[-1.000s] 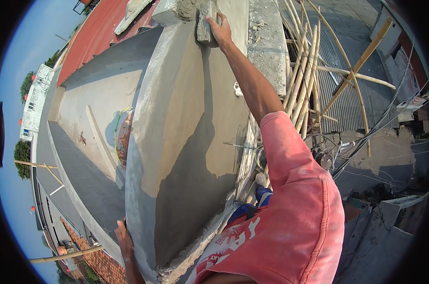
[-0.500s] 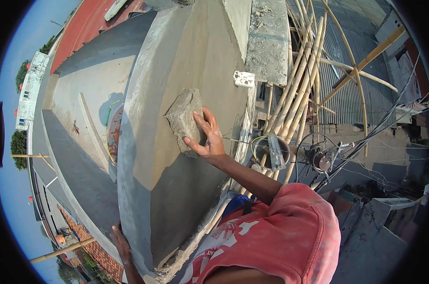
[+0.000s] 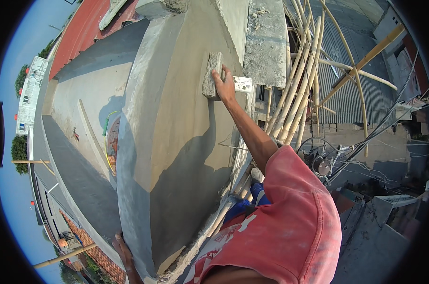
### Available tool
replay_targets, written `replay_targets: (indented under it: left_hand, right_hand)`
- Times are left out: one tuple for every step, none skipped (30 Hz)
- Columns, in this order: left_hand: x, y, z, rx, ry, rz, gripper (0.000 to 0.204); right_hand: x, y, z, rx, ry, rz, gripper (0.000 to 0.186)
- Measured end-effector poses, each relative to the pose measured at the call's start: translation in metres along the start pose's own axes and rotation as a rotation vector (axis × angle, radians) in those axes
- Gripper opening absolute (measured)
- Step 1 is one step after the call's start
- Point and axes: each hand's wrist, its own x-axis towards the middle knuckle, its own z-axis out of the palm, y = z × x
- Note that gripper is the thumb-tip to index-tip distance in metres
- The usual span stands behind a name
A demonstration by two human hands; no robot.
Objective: The person smooths plaster on a concrete ledge using a trowel, rubs the surface with a sponge block, pours water onto the ledge using a plastic cup, and scoops mortar from a bucket with a trowel.
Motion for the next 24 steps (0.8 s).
replay_targets:
  left_hand:
    - [-0.005, 0.002, -0.004, -0.007, -0.033, -0.019, 0.068]
    - [-0.005, -0.007, -0.001, 0.019, 0.062, -0.075, 0.068]
    - [-0.005, -0.011, 0.001, 0.022, 0.058, -0.085, 0.068]
    - [-0.005, -0.014, -0.001, 0.004, 0.043, -0.058, 0.068]
    - [-0.003, -0.014, -0.002, -0.017, 0.029, -0.024, 0.068]
    - [0.004, -0.004, 0.005, -0.008, 0.023, -0.027, 0.068]
    - [0.010, 0.009, 0.009, -0.014, 0.091, 0.016, 0.070]
    - [0.003, 0.008, 0.005, -0.007, 0.160, 0.028, 0.071]
    - [0.002, 0.005, 0.001, 0.005, 0.146, 0.028, 0.071]
    - [0.000, -0.002, -0.007, -0.008, 0.069, 0.017, 0.071]
    - [0.001, -0.004, -0.006, -0.035, 0.011, 0.004, 0.070]
    - [0.005, -0.001, -0.002, -0.037, 0.016, 0.007, 0.070]
    - [0.001, -0.001, -0.003, -0.098, -0.005, -0.011, 0.071]
    - [0.001, 0.002, -0.004, -0.161, -0.029, -0.016, 0.071]
    - [0.001, 0.003, -0.002, -0.155, -0.033, -0.010, 0.071]
    - [0.000, 0.000, 0.000, -0.163, 0.018, 0.006, 0.076]
    - [-0.001, -0.001, 0.001, -0.173, 0.069, 0.024, 0.081]
    - [0.002, 0.000, 0.002, -0.165, 0.064, 0.033, 0.081]
    - [0.005, 0.002, 0.004, -0.188, 0.053, 0.036, 0.081]
    - [0.005, 0.004, 0.005, -0.211, 0.035, 0.041, 0.082]
    - [0.003, 0.003, 0.003, -0.205, 0.025, 0.049, 0.082]
    - [0.002, 0.001, 0.002, -0.165, 0.044, 0.045, 0.082]
    - [0.002, -0.001, 0.004, -0.132, 0.069, 0.037, 0.082]
    - [0.001, -0.001, 0.005, -0.138, 0.078, 0.034, 0.082]
  right_hand:
    - [-0.050, -0.013, 0.004, 0.036, -0.064, -0.065, 0.071]
    - [-0.076, -0.030, 0.008, 0.067, -0.026, -0.226, 0.068]
    - [-0.075, -0.067, 0.014, 0.042, -0.027, -0.315, 0.067]
    - [-0.069, -0.106, 0.013, 0.012, -0.024, -0.390, 0.066]
    - [-0.040, -0.131, 0.009, 0.042, 0.002, -0.421, 0.065]
    - [0.011, -0.143, 0.011, 0.077, 0.025, -0.458, 0.064]
    - [0.078, -0.123, 0.001, 0.108, 0.046, -0.401, 0.065]
    - [0.088, -0.113, -0.008, 0.217, -0.064, -0.165, 0.065]
    - [0.084, -0.078, -0.012, 0.076, 0.046, -0.109, 0.065]
    - [0.049, -0.048, -0.008, 0.018, 0.029, 0.014, 0.065]
    - [-0.017, -0.025, 0.003, 0.013, 0.008, 0.055, 0.065]
    - [-0.092, -0.006, 0.012, -0.002, 0.041, -0.034, 0.065]
    - [-0.164, -0.019, 0.007, -0.024, -0.060, -0.090, 0.065]
    - [-0.200, -0.040, 0.005, 0.037, -0.079, -0.176, 0.065]
    - [-0.217, -0.061, 0.004, 0.100, -0.099, -0.258, 0.065]
    - [-0.199, -0.082, 0.005, 0.044, -0.087, -0.270, 0.065]
    - [-0.161, -0.100, 0.006, -0.013, -0.074, -0.282, 0.065]
    - [-0.112, -0.110, 0.004, 0.018, -0.038, -0.274, 0.066]
    - [-0.063, -0.111, 0.000, 0.047, -0.005, -0.268, 0.068]
    - [-0.026, -0.085, -0.010, 0.055, 0.002, -0.135, 0.071]
    - [-0.013, -0.048, -0.016, 0.066, 0.007, 0.000, 0.074]
    - [-0.045, -0.014, -0.012, 0.029, 0.008, 0.132, 0.076]
    - [-0.094, 0.011, -0.007, -0.010, 0.002, 0.258, 0.077]
    - [-0.151, 0.018, -0.003, 0.042, -0.032, 0.253, 0.081]
